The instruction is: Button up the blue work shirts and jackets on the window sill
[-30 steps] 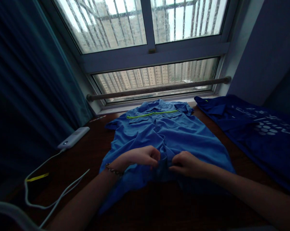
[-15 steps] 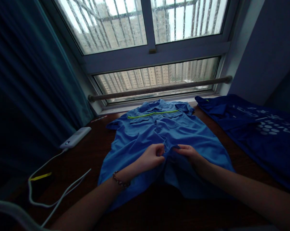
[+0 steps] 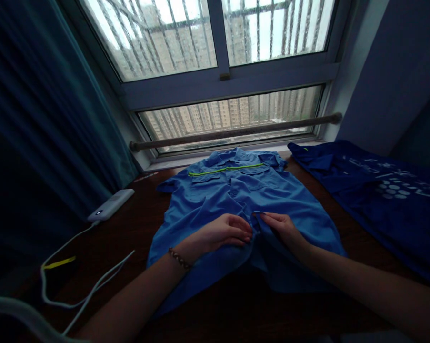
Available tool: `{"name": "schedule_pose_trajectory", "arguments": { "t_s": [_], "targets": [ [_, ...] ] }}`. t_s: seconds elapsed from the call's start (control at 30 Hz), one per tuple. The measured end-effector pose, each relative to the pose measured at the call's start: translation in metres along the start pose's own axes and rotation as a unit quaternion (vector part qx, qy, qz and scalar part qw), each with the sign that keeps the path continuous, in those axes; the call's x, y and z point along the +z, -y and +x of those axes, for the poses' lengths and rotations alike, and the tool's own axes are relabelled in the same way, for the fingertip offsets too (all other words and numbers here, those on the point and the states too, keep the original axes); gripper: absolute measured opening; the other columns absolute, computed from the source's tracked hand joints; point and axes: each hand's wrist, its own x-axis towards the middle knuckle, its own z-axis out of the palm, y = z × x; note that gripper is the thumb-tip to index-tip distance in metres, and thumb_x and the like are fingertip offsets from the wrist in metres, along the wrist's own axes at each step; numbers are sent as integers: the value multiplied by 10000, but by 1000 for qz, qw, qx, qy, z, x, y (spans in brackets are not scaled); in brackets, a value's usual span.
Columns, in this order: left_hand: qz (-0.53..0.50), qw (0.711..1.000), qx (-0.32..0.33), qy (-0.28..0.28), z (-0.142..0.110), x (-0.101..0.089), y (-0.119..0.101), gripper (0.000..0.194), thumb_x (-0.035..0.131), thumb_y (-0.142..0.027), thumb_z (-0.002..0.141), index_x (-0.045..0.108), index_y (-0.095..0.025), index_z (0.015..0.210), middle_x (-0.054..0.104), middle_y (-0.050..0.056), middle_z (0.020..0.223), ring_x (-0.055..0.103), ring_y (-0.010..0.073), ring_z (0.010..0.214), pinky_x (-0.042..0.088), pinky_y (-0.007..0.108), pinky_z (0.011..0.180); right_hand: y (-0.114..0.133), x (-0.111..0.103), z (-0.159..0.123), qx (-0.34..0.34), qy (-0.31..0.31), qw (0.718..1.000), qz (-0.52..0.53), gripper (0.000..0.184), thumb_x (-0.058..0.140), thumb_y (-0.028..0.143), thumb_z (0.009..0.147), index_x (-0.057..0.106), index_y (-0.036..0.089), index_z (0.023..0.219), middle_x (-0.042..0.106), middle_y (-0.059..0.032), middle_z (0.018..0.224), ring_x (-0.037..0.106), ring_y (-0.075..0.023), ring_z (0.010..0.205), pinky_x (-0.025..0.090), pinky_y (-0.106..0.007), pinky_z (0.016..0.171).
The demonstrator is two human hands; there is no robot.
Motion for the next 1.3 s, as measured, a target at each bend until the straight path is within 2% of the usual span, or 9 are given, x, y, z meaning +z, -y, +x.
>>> {"name": "schedule_pose_trajectory", "arguments": {
  "t_s": [0.13,0.23,0.37,0.47,0.53,0.7,0.83,1.0,1.3],
  "targets": [
    [163,981,70,-73,5,16,14,253,665,-244,610,544,-116,791,538,-4,679,486,80,582,380,190,520,1,5,-7,-24,30,998,-58,367,634,439,649,688,136,848,626,-16,603,553,-138,584,438,-260,581],
    [319,923,155,-151,5,30,28,224,645,-251,623,531,-138,780,530,-14,692,461,92,603,350,197,522,3,6,-10,-56,22,994,-86,345,611,428,681,685,142,859,633,-22,653,556,-143,626,439,-260,600],
    [495,822,191,-205,0,42,35,161,601,-218,636,521,-153,759,544,-1,726,464,111,620,335,215,539,6,3,-9,-153,-119,975,-109,335,577,406,724,652,165,944,617,-13,691,536,-129,646,427,-228,574],
    [541,794,194,-200,-4,45,33,85,540,-197,668,527,-145,734,551,12,698,465,116,592,336,223,531,7,3,-11,-194,-177,950,-171,356,526,388,766,599,173,1040,563,15,612,467,-97,525,378,-206,478],
    [526,802,198,-203,-5,43,30,76,524,-190,676,544,-139,728,563,18,685,472,119,579,345,225,527,5,5,-16,-216,-121,938,-243,319,522,350,771,601,173,1025,558,13,618,463,-99,524,378,-212,489],
    [342,899,218,-163,-5,35,18,98,568,-200,670,594,-138,742,605,4,699,521,121,620,397,209,566,-2,13,-27,-255,65,885,-383,235,546,295,758,620,174,945,579,-11,676,488,-119,576,379,-231,544],
    [199,950,119,-209,-4,28,5,110,592,-202,627,522,-122,599,471,-47,464,435,76,423,314,179,400,-1,13,-25,-219,52,905,-360,246,496,352,799,626,174,907,544,-1,619,474,-117,562,360,-231,531],
    [96,970,114,-192,-6,24,-3,118,630,-197,603,572,-97,623,537,-20,488,477,72,446,361,176,445,2,9,-17,-124,68,962,-233,316,420,380,838,635,175,946,530,9,588,469,-107,535,362,-220,496],
    [113,975,92,-167,-4,22,5,112,639,-174,589,629,-103,674,616,19,607,536,107,551,406,205,537,2,6,-11,-186,-3,939,-291,123,635,303,691,684,194,716,604,-22,728,557,-140,691,417,-253,634]
  ]
}}
